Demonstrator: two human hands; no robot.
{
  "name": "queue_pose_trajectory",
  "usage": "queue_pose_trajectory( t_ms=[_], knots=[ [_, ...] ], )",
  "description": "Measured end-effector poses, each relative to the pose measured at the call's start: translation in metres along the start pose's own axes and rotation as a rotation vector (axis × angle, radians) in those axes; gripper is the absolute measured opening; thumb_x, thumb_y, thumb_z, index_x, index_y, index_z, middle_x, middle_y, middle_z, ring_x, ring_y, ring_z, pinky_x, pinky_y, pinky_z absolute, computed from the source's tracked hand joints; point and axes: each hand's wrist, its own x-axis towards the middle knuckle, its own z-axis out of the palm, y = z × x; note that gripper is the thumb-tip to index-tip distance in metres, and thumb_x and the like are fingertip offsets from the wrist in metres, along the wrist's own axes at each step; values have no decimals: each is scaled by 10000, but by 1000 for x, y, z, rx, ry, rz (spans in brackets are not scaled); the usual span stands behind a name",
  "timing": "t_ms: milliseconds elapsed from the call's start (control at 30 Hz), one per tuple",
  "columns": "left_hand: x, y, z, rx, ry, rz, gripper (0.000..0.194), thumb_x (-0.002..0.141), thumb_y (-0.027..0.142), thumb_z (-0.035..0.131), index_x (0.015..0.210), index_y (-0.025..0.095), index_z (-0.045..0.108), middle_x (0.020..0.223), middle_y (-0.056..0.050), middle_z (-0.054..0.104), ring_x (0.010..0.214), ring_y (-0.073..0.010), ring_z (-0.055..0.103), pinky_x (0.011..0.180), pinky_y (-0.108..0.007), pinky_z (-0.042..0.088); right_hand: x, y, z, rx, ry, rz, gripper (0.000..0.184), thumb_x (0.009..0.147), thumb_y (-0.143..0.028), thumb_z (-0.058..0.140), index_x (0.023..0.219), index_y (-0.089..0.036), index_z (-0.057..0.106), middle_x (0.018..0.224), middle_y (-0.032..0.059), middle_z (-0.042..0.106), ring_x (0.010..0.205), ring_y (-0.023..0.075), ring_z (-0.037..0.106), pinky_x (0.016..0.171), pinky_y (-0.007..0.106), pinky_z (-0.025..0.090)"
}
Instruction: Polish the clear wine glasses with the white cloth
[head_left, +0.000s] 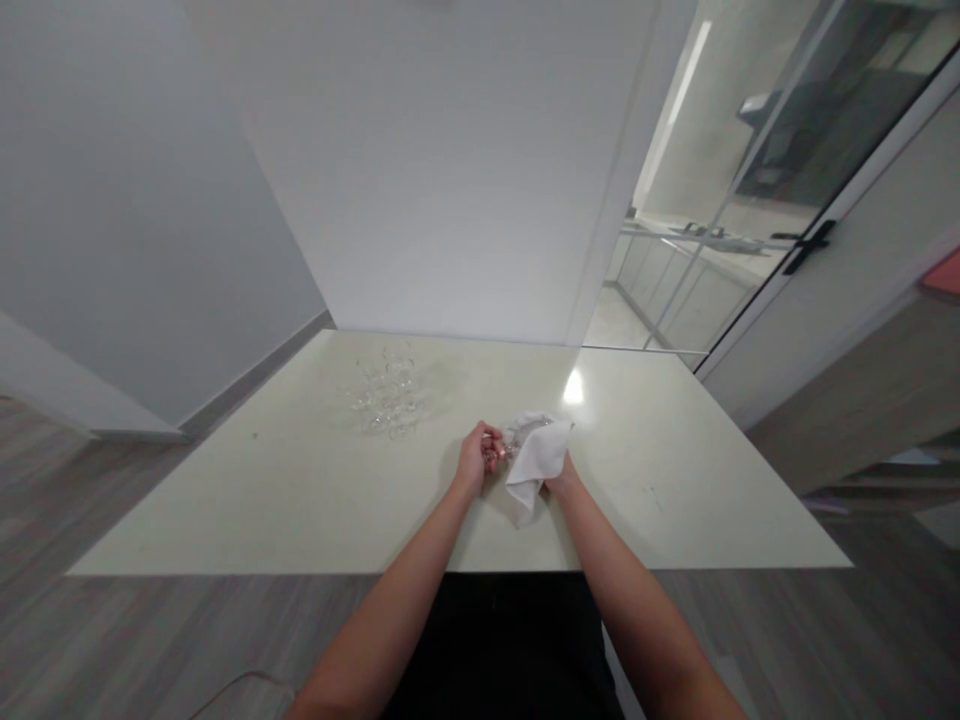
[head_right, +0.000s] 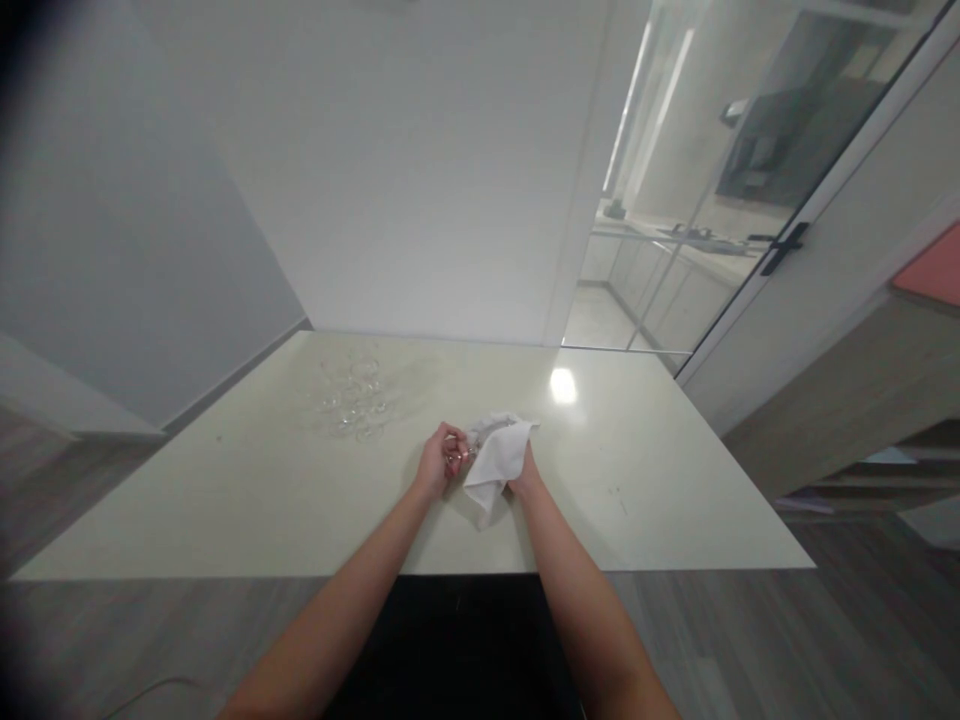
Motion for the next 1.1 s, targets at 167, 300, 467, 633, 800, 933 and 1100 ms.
queue_pose_trajectory(
  t_ms=[167, 300, 467, 633, 800, 933, 1100],
  knots=[
    [-15, 6, -3, 414, -13, 469, 356, 806, 531, 627, 905, 190, 597, 864, -40, 611, 719, -139, 547, 662, -258, 446, 4, -1, 4, 230, 77, 159, 240, 731, -440, 566, 807, -214, 587, 736, 2, 674, 690, 176, 631, 705, 315, 541],
    [-16, 3, -3, 532, 3, 510, 247, 864, 441, 560, 810, 200, 567, 754, -7, 544, 672, -133, 485, 655, -257, 405, 2, -7, 0, 164, 31, 157, 275, 696, -483, 603, 780, -222, 590, 737, 18, 678, 693, 200, 635, 715, 358, 551],
    [5, 0, -7, 239, 117, 188, 357, 851, 497, 463, 652, 202, 496, 566, 32, 412, 539, -122, 393, 506, -237, 308, -7, -11, -2, -320, -73, -143, 262, 648, -359, 747, 817, -187, 642, 836, 64, 706, 797, 227, 642, 819, 391, 522],
    [10, 2, -10, 148, 82, 54, 326, 799, 481, 505, 644, 195, 512, 568, 37, 445, 506, -105, 387, 463, -224, 267, -17, -14, 3, -386, -19, -318, 503, 586, -294, 813, 1043, -222, 617, 1061, 48, 666, 1018, 231, 616, 1023, 408, 450],
    [9, 4, -9, 159, 36, 30, 325, 822, 467, 479, 649, 194, 512, 554, 32, 441, 502, -113, 384, 475, -230, 281, -29, -25, 7, -378, -83, -465, 577, 598, -251, 815, 1126, -204, 589, 1066, 58, 641, 993, 219, 602, 938, 341, 489],
    [-1, 6, -10, 366, 70, 267, 324, 881, 447, 458, 670, 202, 480, 597, 24, 456, 569, -128, 429, 552, -248, 334, -21, -25, 5, -383, -12, -333, 279, 647, -242, 732, 916, -197, 674, 948, 58, 683, 918, 222, 618, 914, 357, 491],
    [-19, 6, -15, 700, -33, 687, 228, 897, 371, 486, 738, 208, 485, 669, 2, 477, 612, -138, 444, 610, -269, 344, -6, -7, -4, -19, 9, 112, 224, 676, -380, 650, 792, -189, 650, 798, 45, 720, 714, 189, 633, 710, 329, 539]
  ],
)
